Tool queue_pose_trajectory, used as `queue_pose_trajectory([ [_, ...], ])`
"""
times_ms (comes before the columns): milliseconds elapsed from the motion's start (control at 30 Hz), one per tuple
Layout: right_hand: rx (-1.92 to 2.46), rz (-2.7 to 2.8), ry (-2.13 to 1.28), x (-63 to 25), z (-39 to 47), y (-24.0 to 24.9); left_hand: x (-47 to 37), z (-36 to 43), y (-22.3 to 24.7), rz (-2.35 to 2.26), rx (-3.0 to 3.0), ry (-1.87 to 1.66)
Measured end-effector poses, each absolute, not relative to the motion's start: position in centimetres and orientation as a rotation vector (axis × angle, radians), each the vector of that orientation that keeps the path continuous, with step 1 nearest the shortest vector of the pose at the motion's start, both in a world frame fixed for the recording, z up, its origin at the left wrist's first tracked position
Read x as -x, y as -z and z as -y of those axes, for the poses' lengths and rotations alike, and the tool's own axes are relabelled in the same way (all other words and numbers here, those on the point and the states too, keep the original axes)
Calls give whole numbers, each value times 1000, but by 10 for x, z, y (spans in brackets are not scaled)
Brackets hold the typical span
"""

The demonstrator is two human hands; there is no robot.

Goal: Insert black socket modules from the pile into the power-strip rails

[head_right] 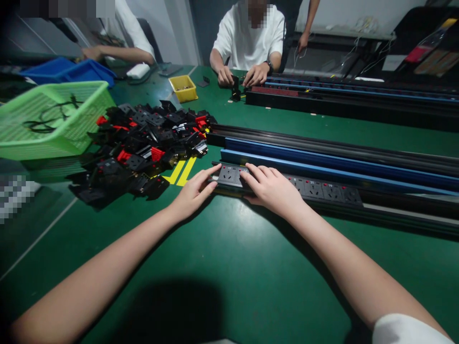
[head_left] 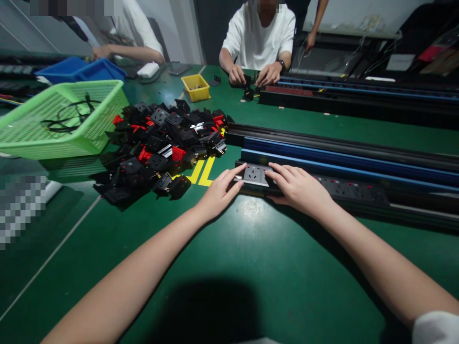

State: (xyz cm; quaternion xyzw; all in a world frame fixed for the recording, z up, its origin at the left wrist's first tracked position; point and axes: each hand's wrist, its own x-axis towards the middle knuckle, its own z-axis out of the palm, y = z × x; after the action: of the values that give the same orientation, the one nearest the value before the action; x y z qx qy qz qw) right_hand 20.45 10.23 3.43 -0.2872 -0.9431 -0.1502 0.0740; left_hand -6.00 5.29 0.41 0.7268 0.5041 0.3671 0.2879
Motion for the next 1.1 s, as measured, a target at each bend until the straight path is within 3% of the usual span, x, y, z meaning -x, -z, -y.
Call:
queue_pose_trajectory([
  [467, 882, 2827, 441, -203, -102, -36, 65, -66, 0, -1530, -2547, -566],
  [767, 900, 2834, 449, -203, -102, -36, 63, -67, -13, -1469, -2444, -567],
  [1100, 915, 2676, 522, -191, -72, -14, 68, -63, 4, -1477, -2448, -658],
])
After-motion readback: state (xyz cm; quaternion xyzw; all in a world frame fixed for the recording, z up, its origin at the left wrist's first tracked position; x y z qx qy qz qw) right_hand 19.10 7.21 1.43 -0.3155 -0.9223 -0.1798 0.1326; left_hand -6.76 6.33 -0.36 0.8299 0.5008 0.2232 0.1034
